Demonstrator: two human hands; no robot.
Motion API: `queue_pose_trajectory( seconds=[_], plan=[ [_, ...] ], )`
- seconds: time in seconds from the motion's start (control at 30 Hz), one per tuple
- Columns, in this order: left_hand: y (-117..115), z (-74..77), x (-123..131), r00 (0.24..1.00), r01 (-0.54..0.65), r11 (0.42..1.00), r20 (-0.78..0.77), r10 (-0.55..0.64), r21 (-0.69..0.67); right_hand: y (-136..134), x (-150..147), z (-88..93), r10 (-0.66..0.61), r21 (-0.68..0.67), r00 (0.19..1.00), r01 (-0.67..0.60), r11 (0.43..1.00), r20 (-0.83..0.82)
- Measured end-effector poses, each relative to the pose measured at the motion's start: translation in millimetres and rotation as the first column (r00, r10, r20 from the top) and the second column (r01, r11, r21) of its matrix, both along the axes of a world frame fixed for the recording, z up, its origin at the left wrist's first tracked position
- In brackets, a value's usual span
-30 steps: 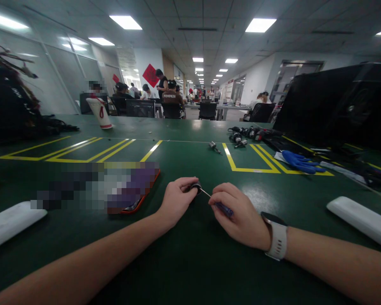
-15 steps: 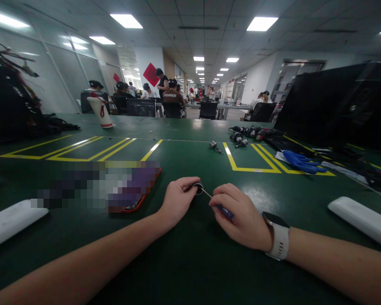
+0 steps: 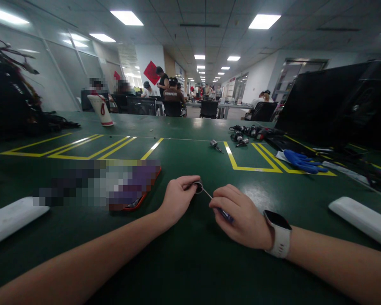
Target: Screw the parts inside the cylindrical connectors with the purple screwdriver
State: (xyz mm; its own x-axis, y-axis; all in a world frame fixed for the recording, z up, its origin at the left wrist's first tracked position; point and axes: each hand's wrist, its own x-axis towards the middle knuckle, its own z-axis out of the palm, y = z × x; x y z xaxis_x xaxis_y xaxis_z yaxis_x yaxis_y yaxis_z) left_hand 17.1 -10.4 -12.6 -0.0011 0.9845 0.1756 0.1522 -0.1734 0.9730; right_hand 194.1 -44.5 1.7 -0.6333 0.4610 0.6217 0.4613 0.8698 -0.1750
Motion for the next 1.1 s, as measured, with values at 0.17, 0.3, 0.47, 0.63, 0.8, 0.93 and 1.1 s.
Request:
queue_pose_trajectory(
  seconds=[0.17, 0.3, 0.47, 0.63, 0.8, 0.93, 1.1],
  plan=[
    [-0.8, 2.2, 0.0, 1.0, -0.004, 1.0, -0.024, 0.004, 0.018, -0.8, 0.7, 0.4, 0.001, 0.007, 1.0, -0.001, 1.0, 0.014],
    [0.3, 2.0, -0.4, 0.999, -0.013, 0.999, -0.044, 0.014, 0.03, -1.5, 1.7, -0.5, 0.014, 0.031, 0.998, -0.015, 0.999, 0.054],
    [1.7, -0.1, -0.8, 0.999, 0.006, 0.999, -0.041, -0.005, 0.035, -1.4, 1.4, -1.1, 0.008, 0.061, 0.999, -0.011, 0.998, 0.05],
    [-0.8, 3.4, -0.2, 0.998, -0.006, 0.999, -0.067, 0.008, 0.04, -1.9, 0.8, -0.3, 0.005, 0.061, 0.999, -0.008, 0.998, 0.053],
    [-0.6, 4.1, 0.0, 0.998, -0.012, 1.0, -0.057, 0.014, 0.02, -0.4, 1.4, -0.8, 0.015, 0.065, 0.999, -0.018, 0.998, 0.048],
    [3.6, 0.5, -0.6, 1.0, -0.025, 1.0, -0.006, 0.025, 0.004, 0.6, 6.0, -0.8, 0.12, 0.143, 0.993, -0.118, 0.983, -0.005],
    [2.8, 1.6, 0.8, 0.997, 0.02, 0.999, 0.073, -0.017, -0.038, 5.7, 6.6, -3.4, 0.101, 0.186, 0.994, -0.107, 0.977, 0.041]
  ],
)
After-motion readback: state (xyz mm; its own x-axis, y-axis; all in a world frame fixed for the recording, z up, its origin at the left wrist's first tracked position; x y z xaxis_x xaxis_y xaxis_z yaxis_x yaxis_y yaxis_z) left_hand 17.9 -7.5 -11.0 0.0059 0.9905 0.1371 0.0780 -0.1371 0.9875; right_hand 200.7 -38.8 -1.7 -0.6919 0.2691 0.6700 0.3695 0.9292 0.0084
